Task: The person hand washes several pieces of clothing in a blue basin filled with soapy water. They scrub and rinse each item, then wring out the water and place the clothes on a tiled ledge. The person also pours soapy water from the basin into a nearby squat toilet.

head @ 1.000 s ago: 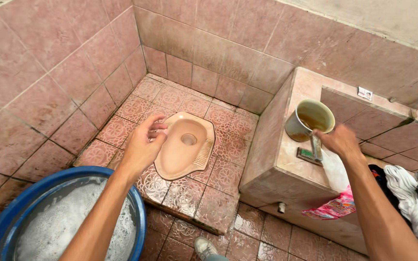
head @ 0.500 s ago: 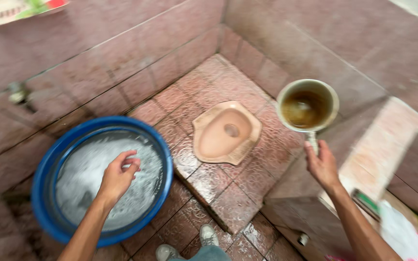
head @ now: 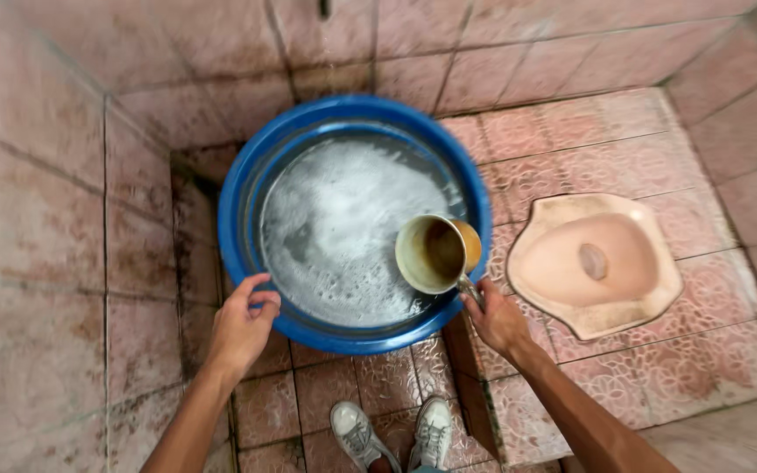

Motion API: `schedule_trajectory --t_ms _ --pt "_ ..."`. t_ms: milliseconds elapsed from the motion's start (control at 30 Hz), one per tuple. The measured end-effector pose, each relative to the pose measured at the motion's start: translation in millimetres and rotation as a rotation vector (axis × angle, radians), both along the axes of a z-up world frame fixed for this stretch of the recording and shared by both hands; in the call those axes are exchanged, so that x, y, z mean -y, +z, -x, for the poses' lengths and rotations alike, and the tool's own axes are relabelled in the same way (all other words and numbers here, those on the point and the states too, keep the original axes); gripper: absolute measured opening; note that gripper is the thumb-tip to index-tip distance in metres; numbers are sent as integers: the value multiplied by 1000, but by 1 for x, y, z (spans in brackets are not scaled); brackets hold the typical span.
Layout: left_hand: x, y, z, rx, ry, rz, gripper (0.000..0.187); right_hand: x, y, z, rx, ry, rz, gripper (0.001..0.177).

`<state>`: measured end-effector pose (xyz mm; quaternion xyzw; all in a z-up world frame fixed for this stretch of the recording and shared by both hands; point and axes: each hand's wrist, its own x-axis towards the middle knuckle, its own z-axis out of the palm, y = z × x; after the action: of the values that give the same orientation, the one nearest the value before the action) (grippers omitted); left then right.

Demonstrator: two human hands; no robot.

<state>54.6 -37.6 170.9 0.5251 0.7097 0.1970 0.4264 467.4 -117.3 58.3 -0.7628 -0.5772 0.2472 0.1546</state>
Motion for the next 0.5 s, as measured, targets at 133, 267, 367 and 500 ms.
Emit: schedule_trajectory --t_ms 133,267,367,500 --pt "1 -38 14 -15 45 25 47 -20 -61 31 97 -1 250 47" --pt "6 -81 19 103 69 -42 47 -52 -103 51 364 72 323 50" --pt "15 -99 20 107 55 -15 49 -89 -120 61 284 64 417 51" --pt "14 -108 27 23 27 1 50 -105 -146 78 259 123 462 59"
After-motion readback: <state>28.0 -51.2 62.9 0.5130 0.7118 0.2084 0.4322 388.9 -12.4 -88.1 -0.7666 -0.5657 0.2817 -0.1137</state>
